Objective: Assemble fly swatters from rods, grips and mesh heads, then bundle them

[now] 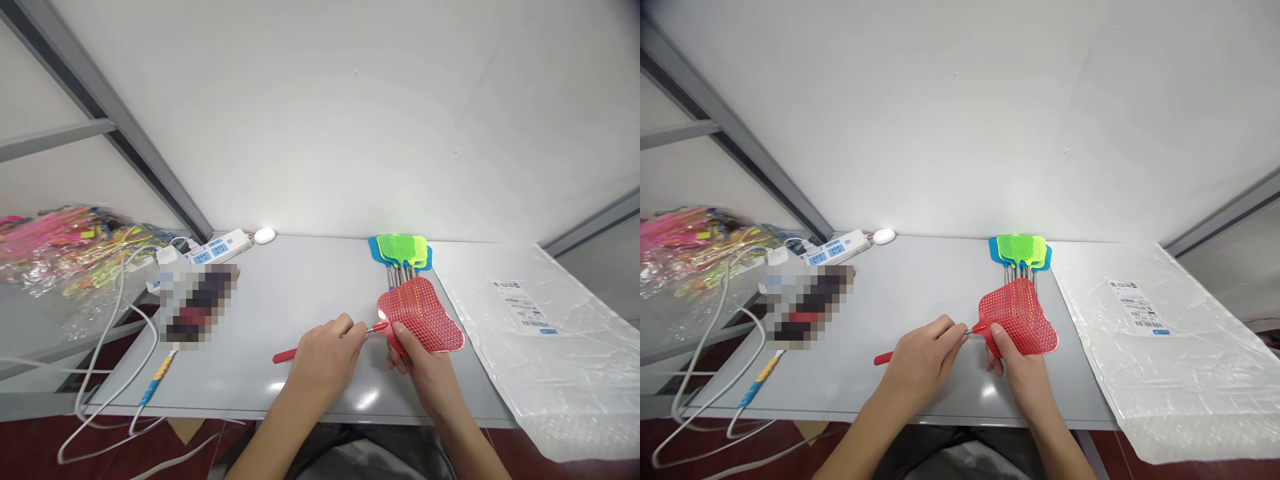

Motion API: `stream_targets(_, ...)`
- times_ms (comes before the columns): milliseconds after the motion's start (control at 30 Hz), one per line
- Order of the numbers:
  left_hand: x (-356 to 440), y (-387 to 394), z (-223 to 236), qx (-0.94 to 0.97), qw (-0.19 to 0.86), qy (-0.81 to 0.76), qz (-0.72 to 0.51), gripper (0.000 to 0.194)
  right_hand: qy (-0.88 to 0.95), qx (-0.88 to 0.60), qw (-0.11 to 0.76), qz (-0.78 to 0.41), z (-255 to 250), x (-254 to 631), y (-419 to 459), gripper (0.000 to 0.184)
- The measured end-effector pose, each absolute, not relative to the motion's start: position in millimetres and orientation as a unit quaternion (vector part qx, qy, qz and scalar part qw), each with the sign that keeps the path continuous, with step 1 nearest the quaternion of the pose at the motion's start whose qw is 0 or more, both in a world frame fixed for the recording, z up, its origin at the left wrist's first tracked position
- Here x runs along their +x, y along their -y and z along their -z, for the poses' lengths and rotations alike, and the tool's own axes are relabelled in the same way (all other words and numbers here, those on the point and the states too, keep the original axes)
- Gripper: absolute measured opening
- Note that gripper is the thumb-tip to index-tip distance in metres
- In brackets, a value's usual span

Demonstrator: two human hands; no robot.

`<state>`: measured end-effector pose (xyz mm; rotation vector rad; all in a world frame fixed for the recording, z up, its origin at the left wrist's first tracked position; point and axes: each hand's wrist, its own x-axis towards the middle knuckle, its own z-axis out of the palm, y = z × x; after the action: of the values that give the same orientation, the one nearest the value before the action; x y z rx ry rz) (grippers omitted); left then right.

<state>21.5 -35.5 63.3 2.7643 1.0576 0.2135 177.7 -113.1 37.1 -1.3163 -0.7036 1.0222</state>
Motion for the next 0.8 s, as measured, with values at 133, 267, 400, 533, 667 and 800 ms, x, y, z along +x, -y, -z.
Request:
stream_targets(133, 19, 38, -61, 0.928, 0.109, -0.345, -0.092, 0.022, 0.279, -0.569, 0.644, -0.429, -32, 173, 115, 0.037)
stream_targets(267, 18, 39, -60, 0.929, 0.092, -0.343, -0.107, 0.021, 0.263, -0.555, 0.667, -0.422, -30, 170, 116, 0.033)
stream_targets(400, 18, 39, -62, 0.931, 0.058, -0.334, -0.139, 0.021, 0.268, -0.559, 0.671, -0.406, -32, 171, 116, 0.032)
stream_targets(533, 18, 40, -65, 0.929, 0.06, -0.334, -0.145, 0.021, 0.251, -0.548, 0.688, -0.404, -32, 169, 118, 0.031)
stream_targets(667, 17, 44, -66, 0.932, 0.07, -0.333, -0.127, 0.021, 0.232, -0.541, 0.702, -0.402, -32, 162, 120, 0.034)
stream_targets(800, 9, 43, -66, 0.931, 0.081, -0.337, -0.113, 0.023, 0.207, -0.53, 0.734, -0.371, -38, 166, 122, 0.032)
